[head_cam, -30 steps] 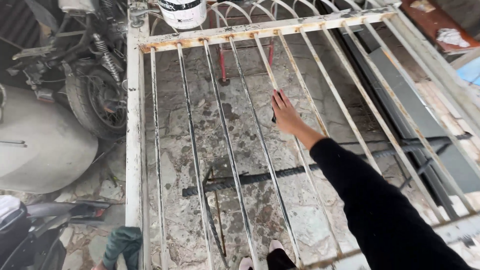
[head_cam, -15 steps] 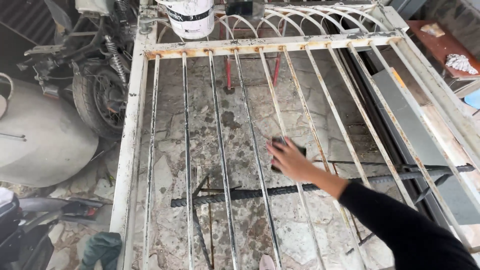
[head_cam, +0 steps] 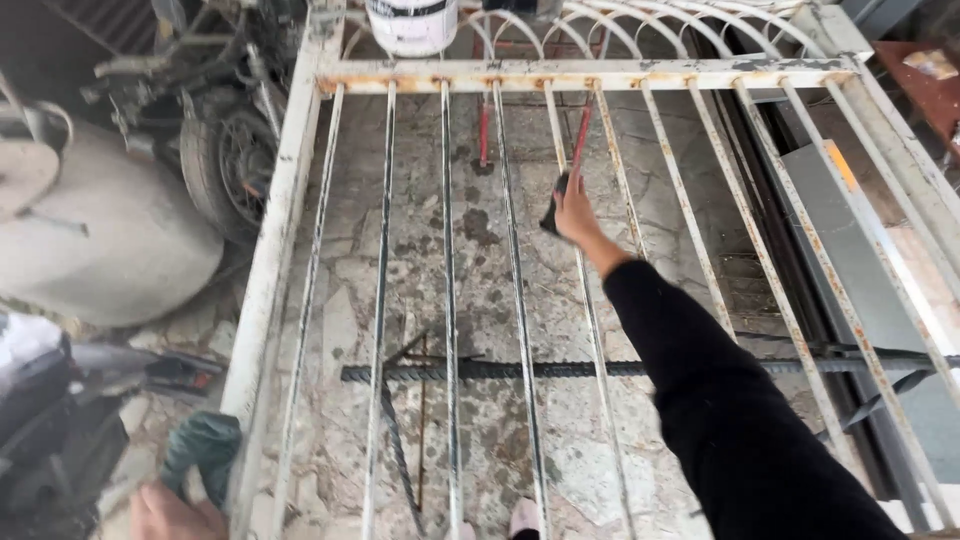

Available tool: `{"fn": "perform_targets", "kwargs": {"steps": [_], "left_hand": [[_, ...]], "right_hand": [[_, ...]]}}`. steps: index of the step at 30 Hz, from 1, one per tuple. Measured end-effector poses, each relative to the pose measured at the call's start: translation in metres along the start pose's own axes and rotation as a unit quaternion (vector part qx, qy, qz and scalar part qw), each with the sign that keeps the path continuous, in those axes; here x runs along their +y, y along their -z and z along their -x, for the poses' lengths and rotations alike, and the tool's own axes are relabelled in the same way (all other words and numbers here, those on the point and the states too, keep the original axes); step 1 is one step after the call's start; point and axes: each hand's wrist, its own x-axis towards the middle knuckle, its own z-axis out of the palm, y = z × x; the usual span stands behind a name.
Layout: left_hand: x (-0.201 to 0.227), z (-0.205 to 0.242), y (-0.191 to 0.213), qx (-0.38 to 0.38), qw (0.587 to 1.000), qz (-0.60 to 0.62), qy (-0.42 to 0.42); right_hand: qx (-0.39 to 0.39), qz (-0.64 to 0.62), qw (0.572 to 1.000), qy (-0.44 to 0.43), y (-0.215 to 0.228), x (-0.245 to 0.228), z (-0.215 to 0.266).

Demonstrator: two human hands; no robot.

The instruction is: Sanding the metal bars of a gate with wet sandpaper to prepare the surface for painting.

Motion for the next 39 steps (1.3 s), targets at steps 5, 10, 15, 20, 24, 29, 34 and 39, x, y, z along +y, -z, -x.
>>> {"fn": "perform_targets", "kwargs": {"steps": [5,10,15,20,24,29,34,39], "left_hand": [[-0.005,0.004,0.003,0.051,0.997,-0.012,-0.061],[0.007,0.0,0.002,0.106,0.987,0.056,-0.104],[-0.004,0.001,-0.002,-0.002,1.0,0.018,-0.013],[-0.002,-0.001,0.01,0.017,0.998,-0.054,-0.039],[0.006,-0.001,0.005,0.076,0.993,0.056,-0.073],[0.008,-0.002,-0.011,0.105,0.994,0.003,-0.033],[0.002,0.004,-0.016,0.061,0.996,-0.059,-0.001],[-0.001,0.003,-0.018,0.045,0.999,0.017,-0.01]], "right_hand": [[0.04,-0.067,0.996,-0.052,-0.035,0.078,0.001],[-0.061,-0.088,0.986,-0.126,0.018,-0.013,0.162],[0.006,-0.006,0.999,-0.036,0.004,-0.003,0.022],[0.003,-0.056,0.995,-0.076,0.013,-0.024,0.109],[-0.07,-0.061,0.989,-0.113,0.019,-0.017,0.173],[0.004,-0.024,0.998,-0.054,0.005,-0.011,0.021],[0.064,-0.017,0.995,-0.08,0.001,0.006,0.052],[-0.072,-0.074,0.988,-0.115,0.012,0.003,0.199]]}}
